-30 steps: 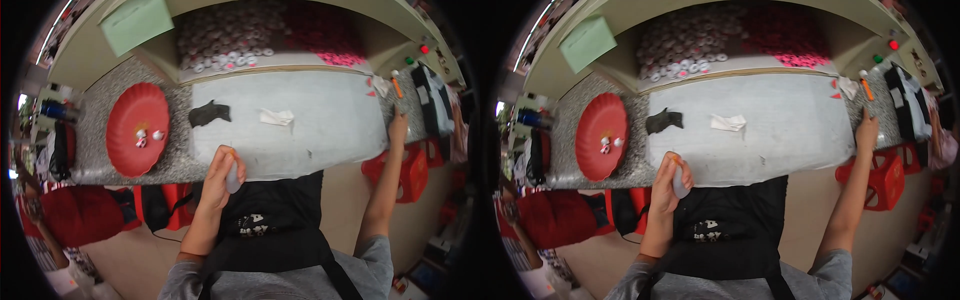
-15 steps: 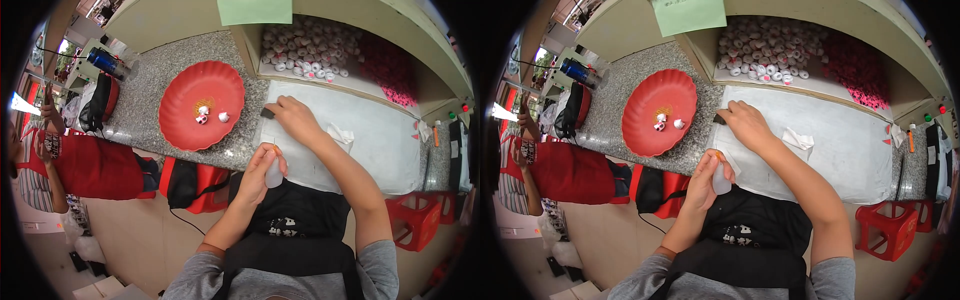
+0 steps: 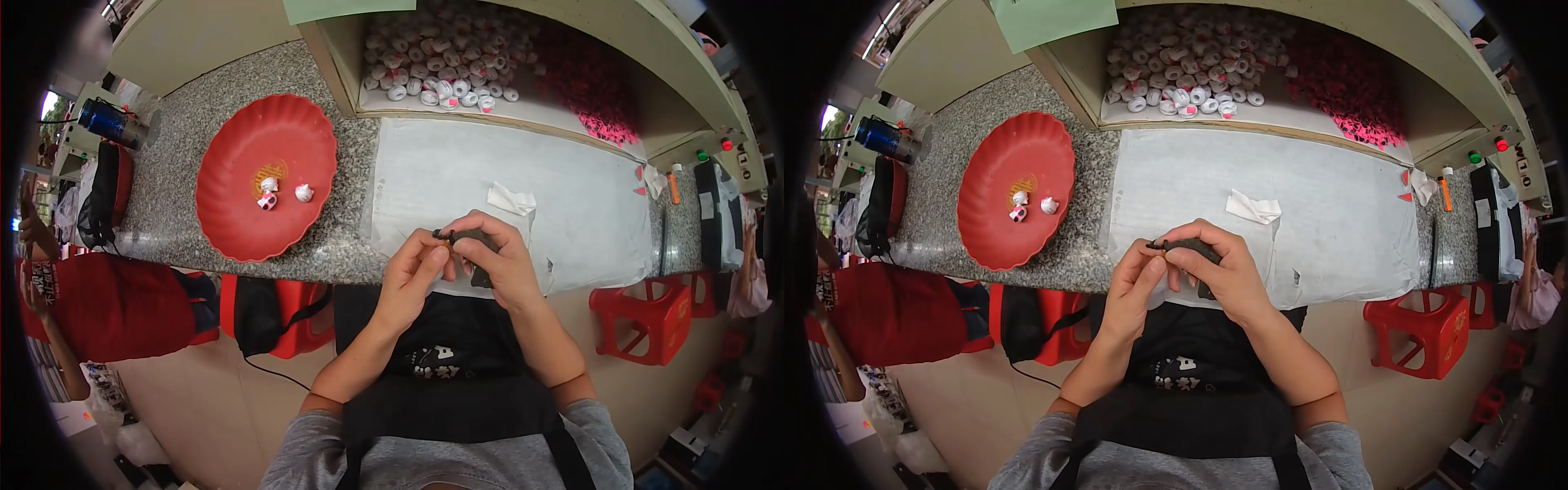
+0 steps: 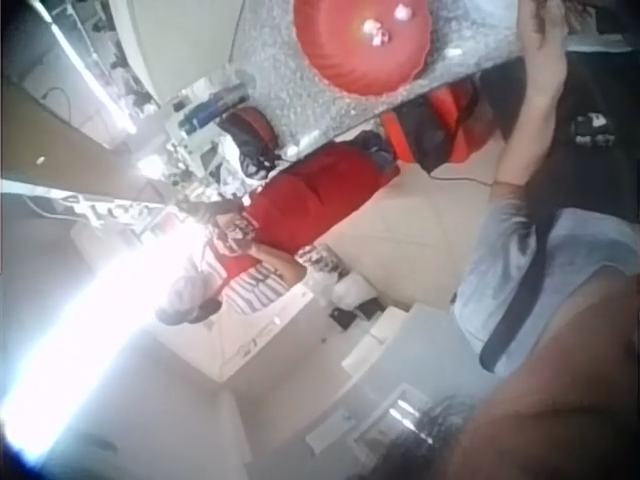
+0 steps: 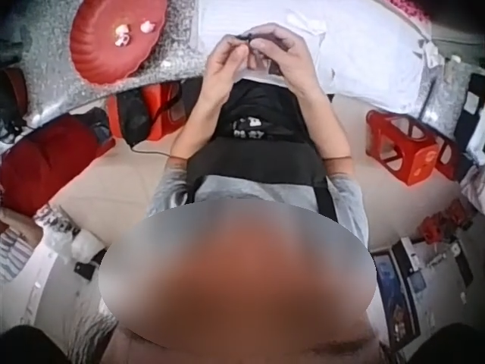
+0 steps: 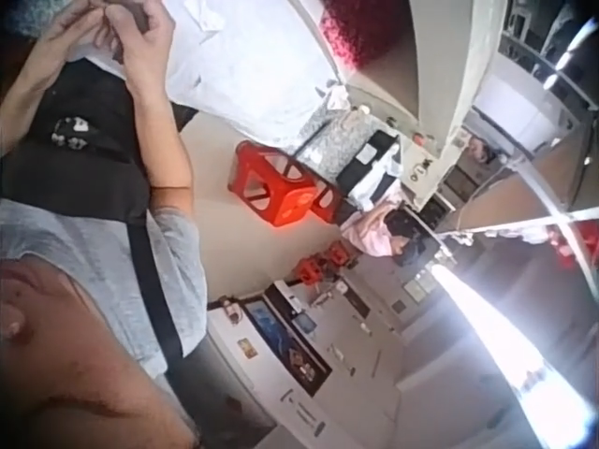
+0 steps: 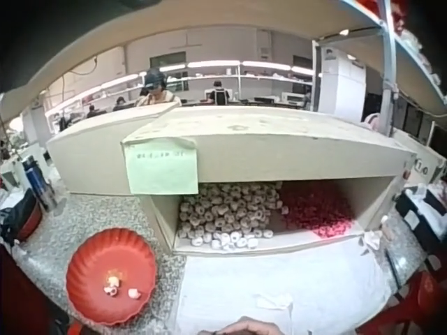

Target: Applying glue to small toy components and joining them together.

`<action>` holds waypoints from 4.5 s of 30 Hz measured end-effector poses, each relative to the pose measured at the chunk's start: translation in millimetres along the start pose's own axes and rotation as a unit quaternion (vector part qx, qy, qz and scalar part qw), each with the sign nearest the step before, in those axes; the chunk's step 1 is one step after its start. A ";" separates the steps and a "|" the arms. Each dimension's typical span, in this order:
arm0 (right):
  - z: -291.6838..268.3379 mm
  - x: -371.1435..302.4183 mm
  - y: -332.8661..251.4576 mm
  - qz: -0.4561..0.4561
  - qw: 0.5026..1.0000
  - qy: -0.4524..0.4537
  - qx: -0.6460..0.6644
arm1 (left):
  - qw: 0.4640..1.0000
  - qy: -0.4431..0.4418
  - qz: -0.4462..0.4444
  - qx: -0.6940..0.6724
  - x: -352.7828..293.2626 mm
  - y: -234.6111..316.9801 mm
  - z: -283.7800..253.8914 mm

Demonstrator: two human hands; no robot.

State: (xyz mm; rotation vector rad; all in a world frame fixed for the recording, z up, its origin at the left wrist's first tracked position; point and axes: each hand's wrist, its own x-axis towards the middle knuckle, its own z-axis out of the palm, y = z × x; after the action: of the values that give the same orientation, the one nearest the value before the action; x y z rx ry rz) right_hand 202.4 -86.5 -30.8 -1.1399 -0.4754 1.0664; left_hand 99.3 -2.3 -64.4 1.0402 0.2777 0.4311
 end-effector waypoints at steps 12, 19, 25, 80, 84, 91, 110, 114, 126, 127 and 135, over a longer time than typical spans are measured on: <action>-50.4 -28.3 -19.7 -0.236 0.933 0.271 -0.011 | 0.993 -0.068 -0.056 0.076 -1.5 -6.1 14.2; -201.1 -80.1 -58.8 -0.308 0.631 0.513 -0.495 | 0.984 -0.104 -0.135 -0.054 5.5 -15.1 28.5; -155.7 -86.2 -34.6 -0.169 0.604 0.312 -0.714 | 0.976 -0.053 -0.160 -0.136 12.4 -22.2 50.2; -151.2 -105.9 -2.6 -0.209 0.897 0.371 -0.122 | 0.569 -0.054 0.223 0.790 336.2 -57.0 97.3; -144.1 -112.0 6.8 -0.177 0.907 0.371 -0.094 | 0.584 -0.064 0.213 0.781 347.8 -64.1 94.0; -123.5 -104.5 10.5 -0.177 0.938 0.293 -0.054 | 0.612 -0.059 0.279 0.737 282.2 -12.5 81.6; -61.2 -77.7 -6.3 -0.237 0.954 0.166 0.079 | 0.995 -0.011 -0.033 -0.092 4.1 -0.6 26.1; -39.5 -68.8 -16.0 -0.269 0.914 0.218 0.212 | 0.991 0.024 -0.008 -0.129 -2.0 -3.9 29.4; -28.1 -77.3 -8.2 -0.455 0.848 0.126 -0.240 | 0.996 0.011 -0.012 -0.085 -5.1 -4.0 38.1; -27.3 -75.9 -7.4 -0.466 0.837 0.131 -0.256 | 0.996 0.011 -0.013 -0.085 -4.7 -4.4 38.4; -28.4 -73.0 -8.1 -0.490 0.817 0.110 -0.283 | 0.996 0.014 -0.018 -0.081 -5.2 -3.3 40.1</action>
State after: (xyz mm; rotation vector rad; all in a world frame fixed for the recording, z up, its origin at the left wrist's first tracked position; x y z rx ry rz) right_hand 194.6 -164.1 -20.5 -1.2562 -1.0849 -0.1421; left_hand 112.2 -37.0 -47.8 0.8707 0.2811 0.4282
